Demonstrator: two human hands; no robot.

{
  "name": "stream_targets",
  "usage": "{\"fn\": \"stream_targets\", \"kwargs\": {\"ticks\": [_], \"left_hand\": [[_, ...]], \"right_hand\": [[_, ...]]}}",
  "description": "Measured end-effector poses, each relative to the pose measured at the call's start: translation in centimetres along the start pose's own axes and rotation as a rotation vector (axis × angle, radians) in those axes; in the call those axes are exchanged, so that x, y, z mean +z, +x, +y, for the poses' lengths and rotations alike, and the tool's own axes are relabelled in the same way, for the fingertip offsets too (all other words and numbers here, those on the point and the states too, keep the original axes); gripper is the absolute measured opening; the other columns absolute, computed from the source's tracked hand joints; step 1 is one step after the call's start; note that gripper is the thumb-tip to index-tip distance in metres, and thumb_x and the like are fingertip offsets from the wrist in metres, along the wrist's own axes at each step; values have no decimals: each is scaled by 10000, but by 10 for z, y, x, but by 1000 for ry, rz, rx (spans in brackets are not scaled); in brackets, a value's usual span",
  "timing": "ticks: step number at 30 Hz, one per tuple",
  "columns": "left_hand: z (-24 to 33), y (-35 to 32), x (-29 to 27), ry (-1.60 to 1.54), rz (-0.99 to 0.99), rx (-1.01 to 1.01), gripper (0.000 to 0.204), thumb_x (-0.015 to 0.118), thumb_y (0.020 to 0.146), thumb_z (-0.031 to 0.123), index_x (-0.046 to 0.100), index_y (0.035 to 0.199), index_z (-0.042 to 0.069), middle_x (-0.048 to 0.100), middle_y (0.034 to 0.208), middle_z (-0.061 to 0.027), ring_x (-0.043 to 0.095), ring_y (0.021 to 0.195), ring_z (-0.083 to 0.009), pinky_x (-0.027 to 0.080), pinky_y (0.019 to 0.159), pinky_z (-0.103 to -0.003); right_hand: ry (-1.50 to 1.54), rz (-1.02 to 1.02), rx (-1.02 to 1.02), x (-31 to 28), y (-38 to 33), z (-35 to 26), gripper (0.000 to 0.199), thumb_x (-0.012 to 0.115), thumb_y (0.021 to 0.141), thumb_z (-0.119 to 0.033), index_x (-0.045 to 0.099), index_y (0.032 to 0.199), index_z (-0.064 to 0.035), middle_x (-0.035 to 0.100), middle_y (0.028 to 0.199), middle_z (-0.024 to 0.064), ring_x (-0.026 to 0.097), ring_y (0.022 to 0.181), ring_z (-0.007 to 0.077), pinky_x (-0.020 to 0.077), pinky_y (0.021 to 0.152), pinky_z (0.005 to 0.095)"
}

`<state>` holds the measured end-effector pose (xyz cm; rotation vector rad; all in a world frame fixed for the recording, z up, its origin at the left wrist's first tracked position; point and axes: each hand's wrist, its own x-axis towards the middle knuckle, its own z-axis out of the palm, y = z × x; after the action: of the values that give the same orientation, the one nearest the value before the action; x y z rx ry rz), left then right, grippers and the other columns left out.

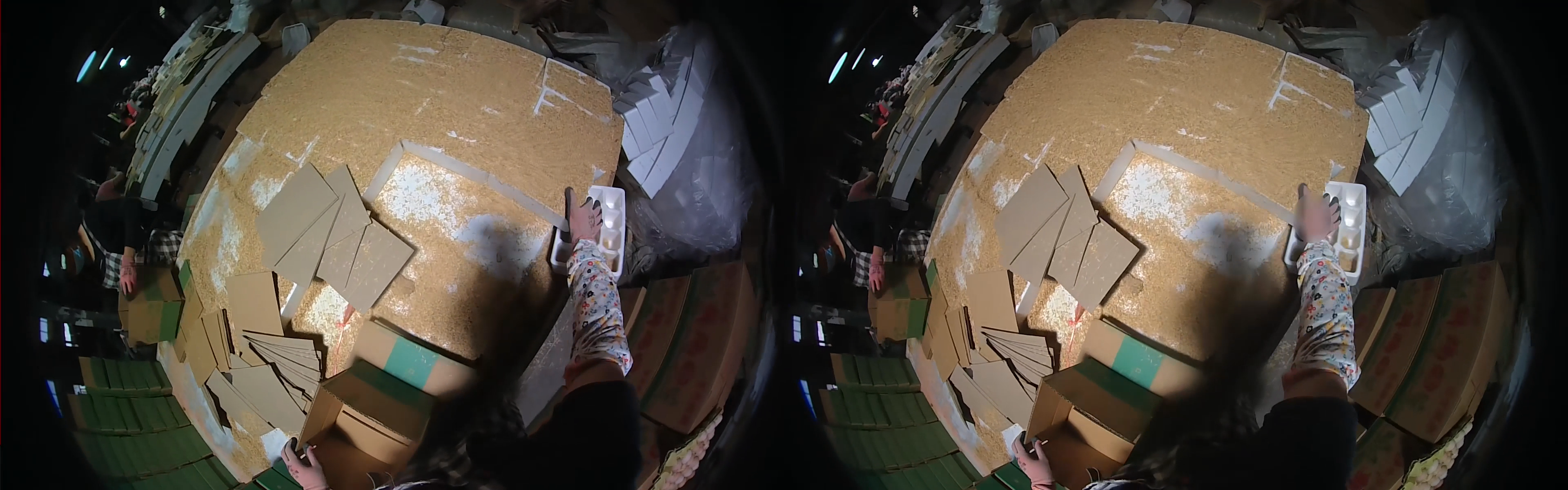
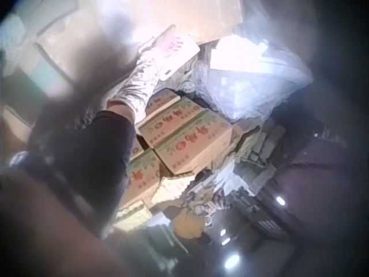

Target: The person assembles cardboard boxes by hand, inserting a styrofoam tray filled with material into each box and stacking the completed boxes.

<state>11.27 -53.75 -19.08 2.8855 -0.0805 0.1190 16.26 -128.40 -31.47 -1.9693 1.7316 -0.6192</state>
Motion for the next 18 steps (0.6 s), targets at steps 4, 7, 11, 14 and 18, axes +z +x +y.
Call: {"fn": "stream_targets", "kwargs": {"ticks": [4,7,11,14,18], "left_hand": [[-4,-13,-4,87,-72,-88,385,599,917,160,493,1239,-23,665,1048,-142,688,824,-209,559,732,-325],[20,-1,-10,128,-122,-107,427,609,911,208,487,1259,-7,650,1041,-176,670,840,-262,535,758,-385],[23,-2,-9,-19,-17,-68,379,619,847,46,495,1194,-44,522,1109,-165,620,864,-283,516,769,-322],[12,4,0,-189,-20,-151,384,632,844,63,497,1187,-45,519,1111,-184,611,901,-302,520,758,-328],[19,2,-3,-154,-23,-197,393,637,829,57,500,1183,-43,515,1126,-200,594,948,-335,518,800,-346]], "right_hand": [[33,-231,-333,10,-30,-54,845,588,821,-543,303,1443,-46,247,1453,318,191,1371,446,177,1110,514],[431,-45,-323,19,-46,-91,809,636,839,-418,272,1439,-16,222,1464,315,189,1366,455,209,1108,486],[51,179,-406,-4,-38,-64,743,620,830,-395,338,1389,5,316,1432,263,270,1328,409,169,1113,493],[291,105,-57,22,-8,19,567,631,825,-391,538,1208,17,554,1098,216,519,1052,321,393,927,409],[989,-655,319,16,-2,46,401,652,804,-507,640,926,-125,482,607,14,459,459,111,395,431,243]]}}
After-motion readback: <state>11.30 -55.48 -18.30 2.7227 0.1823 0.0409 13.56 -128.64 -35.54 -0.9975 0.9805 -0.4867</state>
